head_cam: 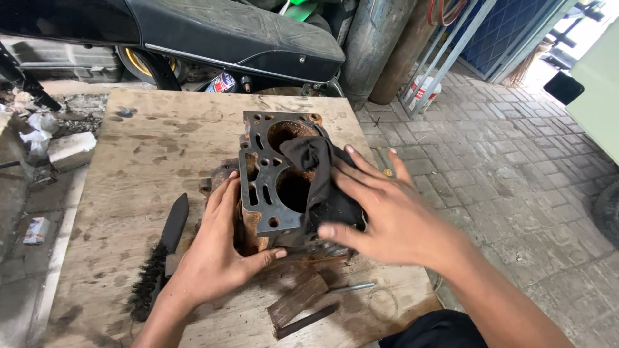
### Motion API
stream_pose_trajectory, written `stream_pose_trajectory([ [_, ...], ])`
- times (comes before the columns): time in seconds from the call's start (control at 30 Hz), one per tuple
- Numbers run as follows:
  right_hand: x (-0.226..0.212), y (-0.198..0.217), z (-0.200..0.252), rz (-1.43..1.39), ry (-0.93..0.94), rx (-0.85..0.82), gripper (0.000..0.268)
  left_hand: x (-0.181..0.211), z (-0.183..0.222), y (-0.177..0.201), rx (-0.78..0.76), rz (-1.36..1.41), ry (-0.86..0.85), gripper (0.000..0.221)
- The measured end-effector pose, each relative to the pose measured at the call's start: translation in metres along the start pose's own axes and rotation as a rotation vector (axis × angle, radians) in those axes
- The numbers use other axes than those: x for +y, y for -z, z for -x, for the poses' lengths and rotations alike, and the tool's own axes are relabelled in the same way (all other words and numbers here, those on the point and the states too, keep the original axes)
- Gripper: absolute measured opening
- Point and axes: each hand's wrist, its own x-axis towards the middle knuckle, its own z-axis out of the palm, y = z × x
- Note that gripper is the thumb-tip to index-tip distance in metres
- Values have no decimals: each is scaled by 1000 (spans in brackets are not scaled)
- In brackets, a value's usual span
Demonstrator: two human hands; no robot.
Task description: Manually sanding the top surface and cylinder bores of an engine block using sandpaper to remove rust and debris.
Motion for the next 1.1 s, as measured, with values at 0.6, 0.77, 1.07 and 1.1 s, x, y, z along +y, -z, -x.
stream_pose_trajectory([
  [0.6, -24, 29, -44, -36, 7, -162, 85, -3, -2, 0, -18, -36, 14, 133],
  [0.77, -3, 31, -21, 29, -96, -192, 82, 4, 0, 3, -20, -16, 23, 133],
  [1.07, -44, 24, -67, -95, 42, -207, 92, -10, 0, -4, 32, -17, -66, 132],
  [1.1, -42, 23, -70, -95, 71, -166, 90, -10, -1, -4, 33, -12, -70, 132],
])
